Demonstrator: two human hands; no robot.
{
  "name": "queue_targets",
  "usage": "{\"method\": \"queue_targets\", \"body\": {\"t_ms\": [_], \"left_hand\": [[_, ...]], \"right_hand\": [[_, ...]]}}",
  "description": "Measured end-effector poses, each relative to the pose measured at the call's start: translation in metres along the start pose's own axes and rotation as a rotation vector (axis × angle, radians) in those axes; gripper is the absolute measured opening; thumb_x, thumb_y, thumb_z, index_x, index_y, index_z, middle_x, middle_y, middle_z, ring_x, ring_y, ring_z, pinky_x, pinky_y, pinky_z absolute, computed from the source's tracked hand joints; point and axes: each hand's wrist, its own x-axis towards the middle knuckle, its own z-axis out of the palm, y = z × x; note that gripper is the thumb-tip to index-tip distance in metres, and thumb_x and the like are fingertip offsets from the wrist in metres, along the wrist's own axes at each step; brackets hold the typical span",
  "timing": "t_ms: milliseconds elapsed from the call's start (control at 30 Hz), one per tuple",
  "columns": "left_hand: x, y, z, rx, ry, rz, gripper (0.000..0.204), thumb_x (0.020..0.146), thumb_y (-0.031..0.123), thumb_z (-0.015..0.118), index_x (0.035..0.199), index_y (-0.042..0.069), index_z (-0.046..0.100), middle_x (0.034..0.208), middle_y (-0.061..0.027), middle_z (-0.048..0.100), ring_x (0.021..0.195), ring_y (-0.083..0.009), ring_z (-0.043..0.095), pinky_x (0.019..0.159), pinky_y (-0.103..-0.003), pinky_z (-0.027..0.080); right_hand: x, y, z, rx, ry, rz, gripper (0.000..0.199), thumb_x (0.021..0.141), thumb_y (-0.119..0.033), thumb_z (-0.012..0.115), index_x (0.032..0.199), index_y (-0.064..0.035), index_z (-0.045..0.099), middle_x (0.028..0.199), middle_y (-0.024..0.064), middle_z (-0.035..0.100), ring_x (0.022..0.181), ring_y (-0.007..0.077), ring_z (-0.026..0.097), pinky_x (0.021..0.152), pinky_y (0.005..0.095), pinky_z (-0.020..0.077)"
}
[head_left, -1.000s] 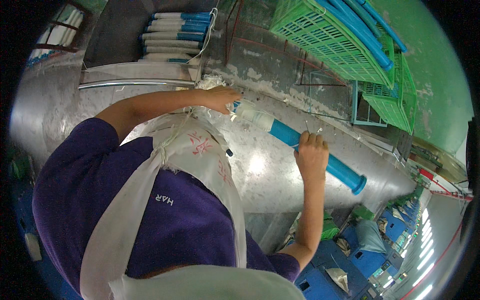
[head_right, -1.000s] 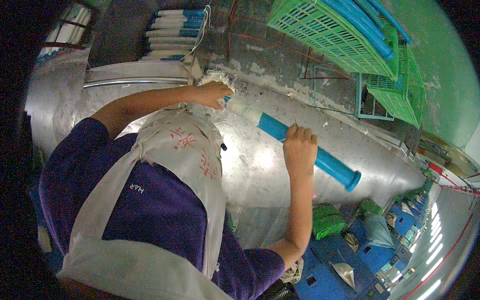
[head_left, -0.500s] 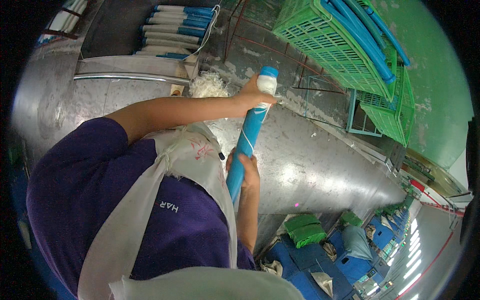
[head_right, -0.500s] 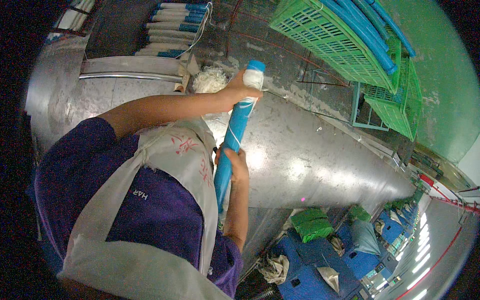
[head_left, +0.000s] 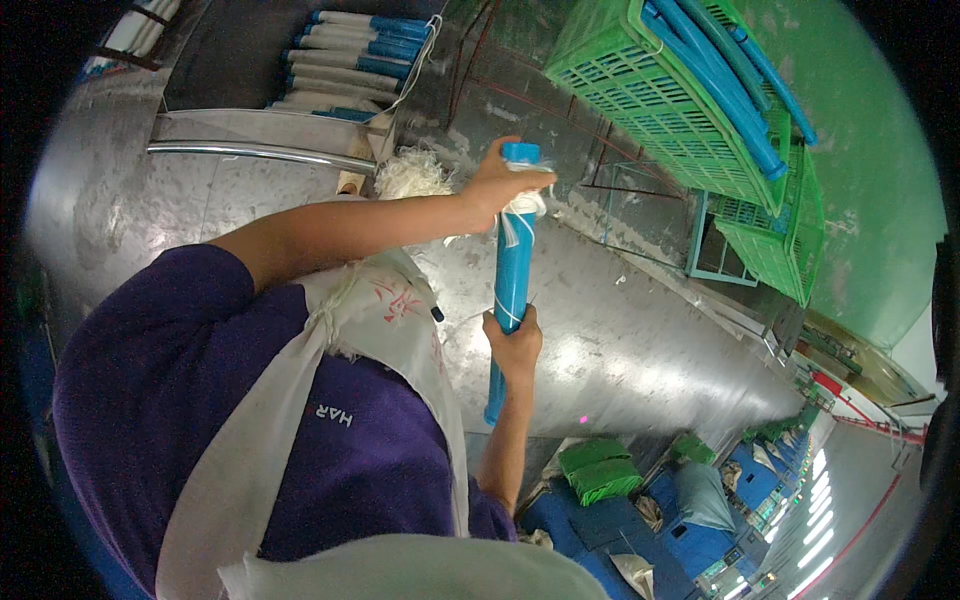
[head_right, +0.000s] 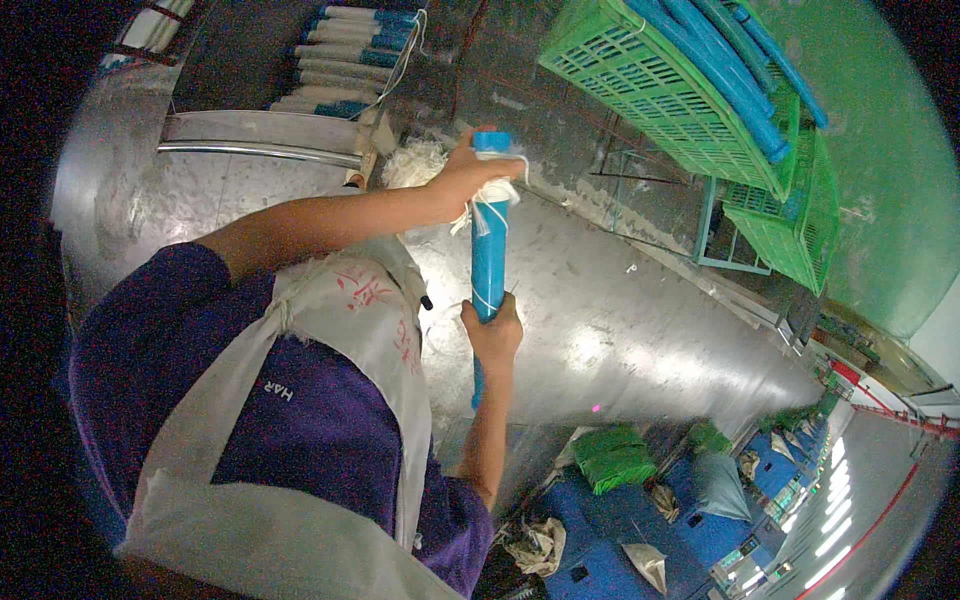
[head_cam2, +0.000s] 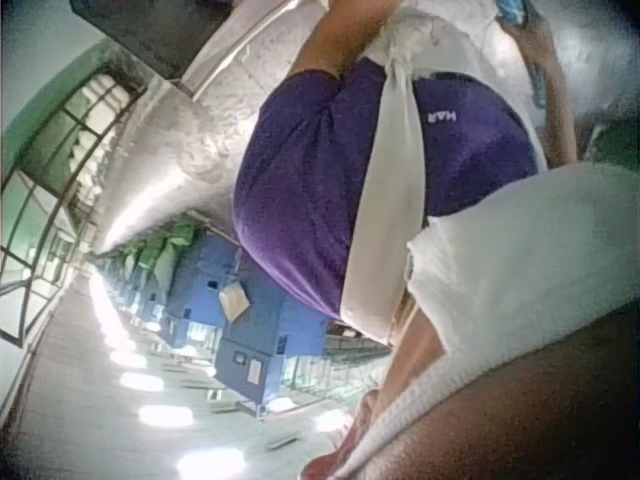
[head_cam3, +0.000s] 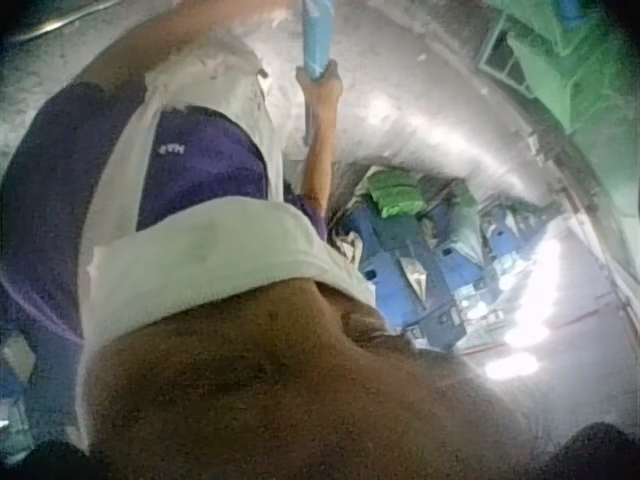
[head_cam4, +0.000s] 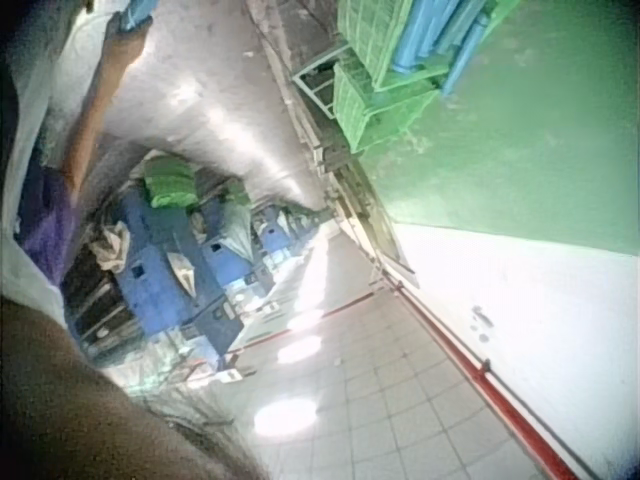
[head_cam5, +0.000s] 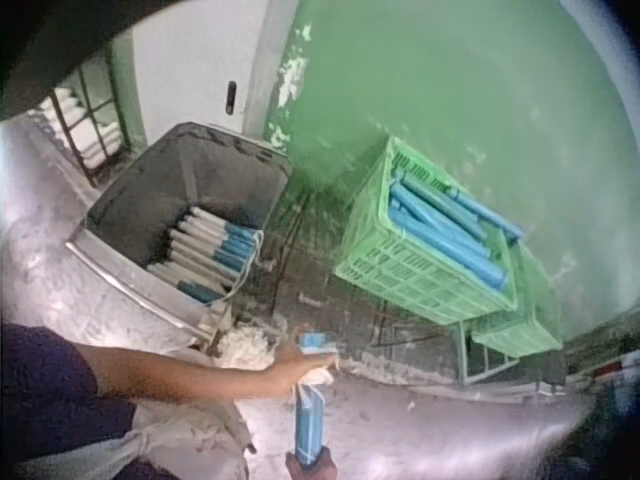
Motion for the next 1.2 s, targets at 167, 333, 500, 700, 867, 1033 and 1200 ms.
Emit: {"method": "queue_targets", "body": {"t_ms": [167, 333, 500, 700, 867, 1033, 1200], "left_hand": [[0.001, 0.007, -0.004, -0.075, -0.044, -0.096, 0.079, 0.066, 0.001, 0.075, 0.130, 0.007, 0.028, 0.093, -0.0148, 0.058, 0.076, -0.0227, 0.063, 0.061, -0.037, 0.052], [0.004, 0.020, -0.006, -0.104, -0.008, -0.060, 0.079, 0.067, 0.001, 0.074, 0.130, 0.008, 0.026, 0.090, -0.0147, 0.059, 0.074, -0.0224, 0.063, 0.060, -0.036, 0.052], [0.007, 0.027, -0.008, -0.096, -0.078, -0.027, 0.077, 0.068, 0.002, 0.074, 0.128, 0.005, 0.026, 0.088, -0.0146, 0.060, 0.072, -0.0217, 0.063, 0.059, -0.036, 0.052], [0.007, 0.036, -0.012, -0.105, -0.062, -0.002, 0.075, 0.067, 0.001, 0.074, 0.126, 0.001, 0.028, 0.087, -0.0152, 0.061, 0.072, -0.0224, 0.063, 0.059, -0.036, 0.052], [0.006, 0.044, -0.012, -0.139, -0.071, 0.038, 0.077, 0.066, 0.000, 0.073, 0.127, 0.003, 0.027, 0.089, -0.0148, 0.060, 0.076, -0.0216, 0.063, 0.061, -0.037, 0.052], [0.001, 0.045, -0.010, -0.045, -0.022, 0.030, 0.080, 0.068, 0.002, 0.072, 0.131, 0.006, 0.023, 0.089, -0.0139, 0.060, 0.076, -0.0210, 0.062, 0.061, -0.035, 0.051], [-0.003, 0.045, -0.009, -0.179, -0.092, 0.110, 0.079, 0.067, 0.001, 0.072, 0.130, 0.006, 0.025, 0.089, -0.0139, 0.060, 0.071, -0.0209, 0.062, 0.062, -0.035, 0.051]], "right_hand": [[0.001, -0.004, 0.003, 0.926, -0.519, 0.174, 0.033, 0.070, -0.021, 0.071, 0.090, 0.0017, 0.057, 0.070, 0.0094, 0.060, 0.058, 0.0199, 0.060, 0.053, 0.0309, 0.0488], [0.006, -0.006, 0.003, -0.149, 0.019, -0.038, 0.034, 0.071, -0.023, 0.072, 0.091, 0.0007, 0.058, 0.074, 0.0090, 0.062, 0.059, 0.0211, 0.060, 0.052, 0.0347, 0.0470], [0.007, -0.009, 0.005, 0.948, -0.581, 0.172, 0.029, 0.071, -0.016, 0.069, 0.089, 0.0019, 0.056, 0.071, 0.0114, 0.060, 0.060, 0.0204, 0.059, 0.053, 0.0308, 0.0482], [0.011, -0.017, 0.006, 0.101, -0.145, 0.051, 0.042, 0.070, -0.024, 0.071, 0.097, 0.0046, 0.056, 0.074, 0.0130, 0.061, 0.059, 0.0238, 0.060, 0.055, 0.0351, 0.0490], [0.012, -0.028, 0.008, 0.608, -0.359, 0.091, 0.036, 0.067, -0.023, 0.070, 0.090, 0.0009, 0.057, 0.069, 0.0106, 0.059, 0.057, 0.0200, 0.057, 0.052, 0.0305, 0.0465], [0.011, -0.035, 0.014, 0.071, -0.070, -0.121, 0.031, 0.068, -0.023, 0.070, 0.084, 0.0011, 0.057, 0.070, 0.0095, 0.060, 0.058, 0.0214, 0.057, 0.052, 0.0321, 0.0460], [0.010, -0.036, 0.014, 0.842, -0.473, 0.128, 0.032, 0.070, -0.018, 0.069, 0.090, 0.0027, 0.056, 0.069, 0.0109, 0.059, 0.057, 0.0205, 0.058, 0.050, 0.0312, 0.0481]]}}
